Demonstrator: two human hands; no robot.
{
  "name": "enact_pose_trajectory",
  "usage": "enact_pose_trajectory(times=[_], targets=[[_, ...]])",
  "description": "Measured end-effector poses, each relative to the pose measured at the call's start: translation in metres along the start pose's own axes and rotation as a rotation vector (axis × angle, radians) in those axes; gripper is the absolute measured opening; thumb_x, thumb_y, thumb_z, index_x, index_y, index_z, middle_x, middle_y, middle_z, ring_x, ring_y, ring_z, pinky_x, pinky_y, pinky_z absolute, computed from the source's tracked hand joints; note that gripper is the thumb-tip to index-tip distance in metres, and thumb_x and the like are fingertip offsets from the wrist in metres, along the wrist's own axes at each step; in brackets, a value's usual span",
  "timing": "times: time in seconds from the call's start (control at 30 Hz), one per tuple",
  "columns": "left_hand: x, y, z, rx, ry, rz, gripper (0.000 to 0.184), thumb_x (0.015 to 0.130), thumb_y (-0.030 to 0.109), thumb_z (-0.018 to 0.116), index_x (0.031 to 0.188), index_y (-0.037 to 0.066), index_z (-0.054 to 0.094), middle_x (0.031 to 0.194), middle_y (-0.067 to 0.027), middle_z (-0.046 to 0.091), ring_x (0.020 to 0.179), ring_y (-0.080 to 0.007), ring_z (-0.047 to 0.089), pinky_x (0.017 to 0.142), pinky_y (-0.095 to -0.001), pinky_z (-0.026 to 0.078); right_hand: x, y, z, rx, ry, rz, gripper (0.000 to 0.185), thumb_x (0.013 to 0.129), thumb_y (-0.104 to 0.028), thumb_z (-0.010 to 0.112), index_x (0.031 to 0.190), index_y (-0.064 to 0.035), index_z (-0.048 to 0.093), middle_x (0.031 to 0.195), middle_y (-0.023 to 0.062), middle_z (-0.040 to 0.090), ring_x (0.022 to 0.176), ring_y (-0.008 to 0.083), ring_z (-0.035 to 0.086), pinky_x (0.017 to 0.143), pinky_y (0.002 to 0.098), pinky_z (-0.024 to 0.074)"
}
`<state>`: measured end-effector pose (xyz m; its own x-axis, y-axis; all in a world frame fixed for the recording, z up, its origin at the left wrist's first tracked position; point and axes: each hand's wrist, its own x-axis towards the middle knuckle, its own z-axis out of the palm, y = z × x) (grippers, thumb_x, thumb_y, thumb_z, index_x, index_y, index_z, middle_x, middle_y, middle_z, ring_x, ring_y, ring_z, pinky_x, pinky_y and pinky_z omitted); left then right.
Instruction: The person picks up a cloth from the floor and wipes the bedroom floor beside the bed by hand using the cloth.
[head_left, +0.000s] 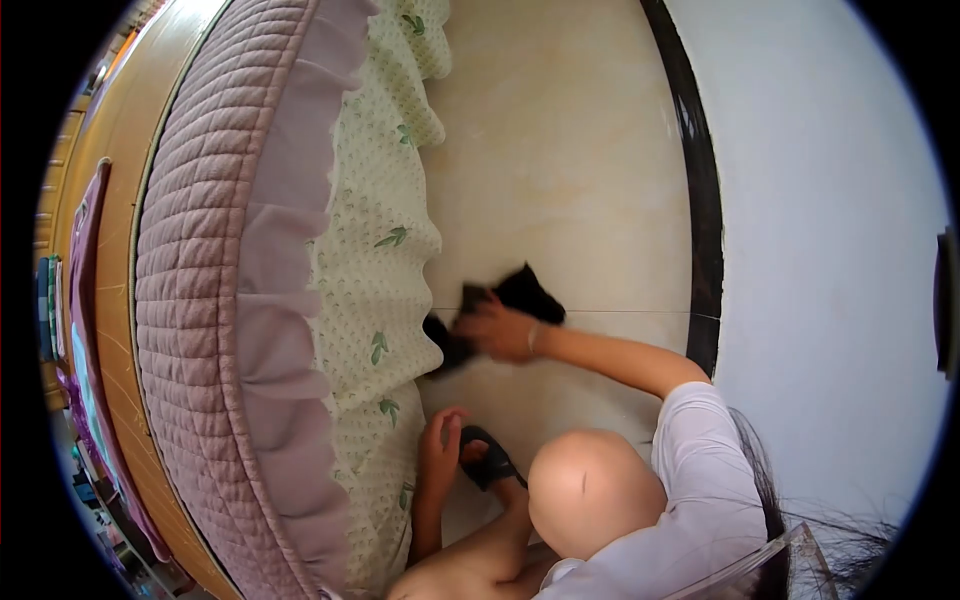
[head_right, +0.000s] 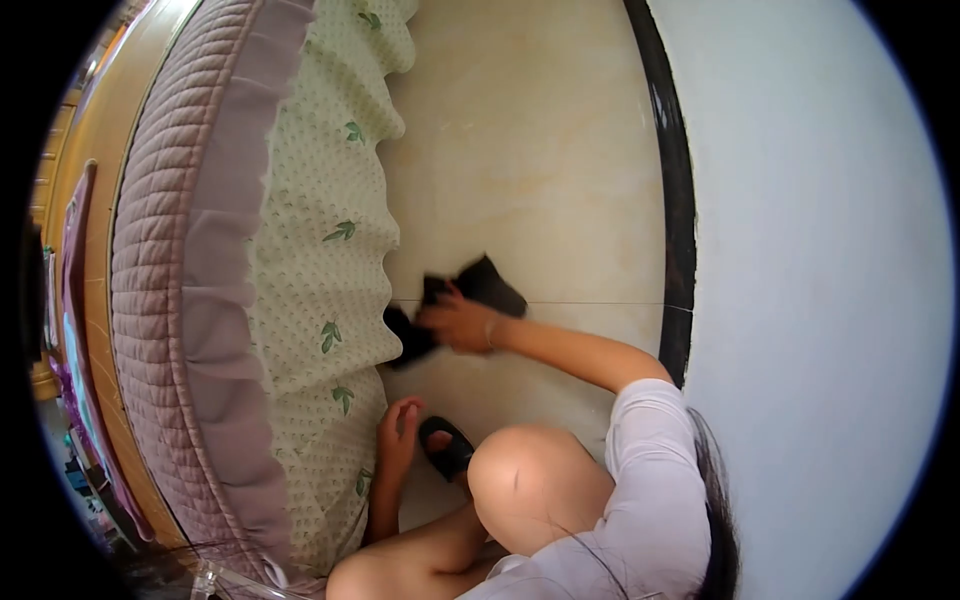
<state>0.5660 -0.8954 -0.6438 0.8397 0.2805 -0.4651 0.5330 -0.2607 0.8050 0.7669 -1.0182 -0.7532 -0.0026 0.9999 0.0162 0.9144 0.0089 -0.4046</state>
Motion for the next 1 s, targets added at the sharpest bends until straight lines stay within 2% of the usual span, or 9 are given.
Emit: enact_pose_trajectory(times=[0.1, 0.27, 0.33, 0.43, 0.5, 0.6, 0.7, 0.83, 1.0], targets=[[0.007, -0.004, 0.013, -0.082, 0.043, 0.022, 0.021, 0.086, 0.016, 0.043, 0.099, 0.001, 0.050, 0.090, -0.0076, 0.057, 0.085, -0.0155, 0.053, 0.078, -0.0261, 0.039, -0.060, -0.044, 0.032, 0.260, -0.097, 0.015, 0.050, 0.080, -0.028, 0.044, 0.127, -0.0197, 0.029, 0.125, 0.0046, 0.036, 0.113, 0.0313, 0.033, 0.098, 0.0503, 0.0148], [0.006, -0.005, 0.035, 0.145, -0.028, 0.074, 0.028, 0.081, 0.014, 0.048, 0.107, 0.004, 0.046, 0.107, -0.0137, 0.048, 0.101, -0.0260, 0.044, 0.085, -0.0349, 0.036, -0.110, -0.045, 0.002, 0.110, 0.008, -0.276, 0.025, 0.073, -0.023, 0.049, 0.094, -0.0135, 0.058, 0.104, 0.0061, 0.052, 0.102, 0.0305, 0.042, 0.094, 0.0532, 0.0219], [0.008, -0.012, 0.043, 0.404, 0.065, 0.209, 0.034, 0.078, 0.013, 0.052, 0.111, 0.006, 0.045, 0.115, -0.0166, 0.042, 0.109, -0.0311, 0.039, 0.088, -0.0387, 0.034, -0.112, -0.022, -0.040, 0.038, 0.275, -0.111, 0.008, 0.064, -0.020, 0.052, 0.065, -0.0135, 0.048, 0.098, 0.0034, 0.053, 0.097, 0.0247, 0.045, 0.091, 0.0534, 0.0247], [0.028, -0.015, 0.043, 0.739, 0.140, 0.226, 0.062, 0.067, 0.022, 0.065, 0.121, 0.012, 0.036, 0.125, -0.0221, 0.027, 0.116, -0.0399, 0.024, 0.093, -0.0455, 0.026, -0.130, 0.034, -0.076, -0.284, 0.377, 0.215, 0.009, 0.064, -0.016, 0.052, 0.072, -0.0187, 0.052, 0.084, -0.0006, 0.052, 0.095, 0.0191, 0.046, 0.093, 0.0516, 0.0251], [0.046, -0.016, 0.036, 0.835, 0.220, 0.234, 0.088, 0.051, 0.033, 0.072, 0.126, 0.018, 0.029, 0.127, -0.0265, 0.021, 0.117, -0.0427, 0.021, 0.095, -0.0468, 0.023, -0.153, 0.062, -0.077, -0.044, 0.537, 0.634, 0.015, 0.067, -0.007, 0.052, 0.077, -0.0183, 0.054, 0.099, -0.0002, 0.053, 0.114, 0.0239, 0.035, 0.096, 0.0510, 0.0208], [0.064, -0.004, 0.031, 0.993, 0.111, 0.036, 0.103, 0.040, 0.041, 0.073, 0.129, 0.021, 0.025, 0.127, -0.0289, 0.019, 0.119, -0.0425, 0.018, 0.097, -0.0464, 0.018, -0.195, 0.080, -0.072, -0.267, 0.065, 0.864, 0.051, 0.070, 0.001, 0.047, 0.113, -0.0252, 0.043, 0.117, 0.0025, 0.044, 0.121, 0.0284, 0.023, 0.094, 0.0536, 0.0192], [0.065, 0.000, 0.027, 0.999, 0.071, 0.045, 0.108, 0.038, 0.043, 0.073, 0.130, 0.024, 0.021, 0.128, -0.0268, 0.020, 0.120, -0.0415, 0.016, 0.098, -0.0456, 0.017, -0.208, 0.069, -0.076, -0.152, -0.020, 0.994, 0.062, 0.071, 0.001, 0.046, 0.123, -0.0279, 0.031, 0.125, 0.0024, 0.036, 0.122, 0.0283, 0.021, 0.092, 0.0554, 0.0215], [0.072, 0.002, 0.037, 1.063, 0.061, -0.027, 0.114, 0.035, 0.044, 0.074, 0.131, 0.022, 0.018, 0.126, -0.0272, 0.025, 0.118, -0.0398, 0.022, 0.096, -0.0453, 0.020, -0.215, 0.044, -0.061, -0.164, -0.175, 1.010, 0.060, 0.072, 0.000, 0.046, 0.123, -0.0281, 0.033, 0.131, 0.0006, 0.026, 0.119, 0.0311, 0.024, 0.087, 0.0549, 0.0286], [0.071, -0.011, 0.028, 1.066, 0.041, 0.038, 0.113, 0.038, 0.043, 0.075, 0.131, 0.022, 0.016, 0.129, -0.0242, 0.020, 0.120, -0.0384, 0.019, 0.097, -0.0426, 0.022, -0.233, -0.039, -0.016, -0.093, 0.012, 0.902, 0.044, 0.075, -0.010, 0.046, 0.115, -0.0266, 0.043, 0.132, -0.0019, 0.024, 0.120, 0.0285, 0.022, 0.091, 0.0541, 0.0236]])
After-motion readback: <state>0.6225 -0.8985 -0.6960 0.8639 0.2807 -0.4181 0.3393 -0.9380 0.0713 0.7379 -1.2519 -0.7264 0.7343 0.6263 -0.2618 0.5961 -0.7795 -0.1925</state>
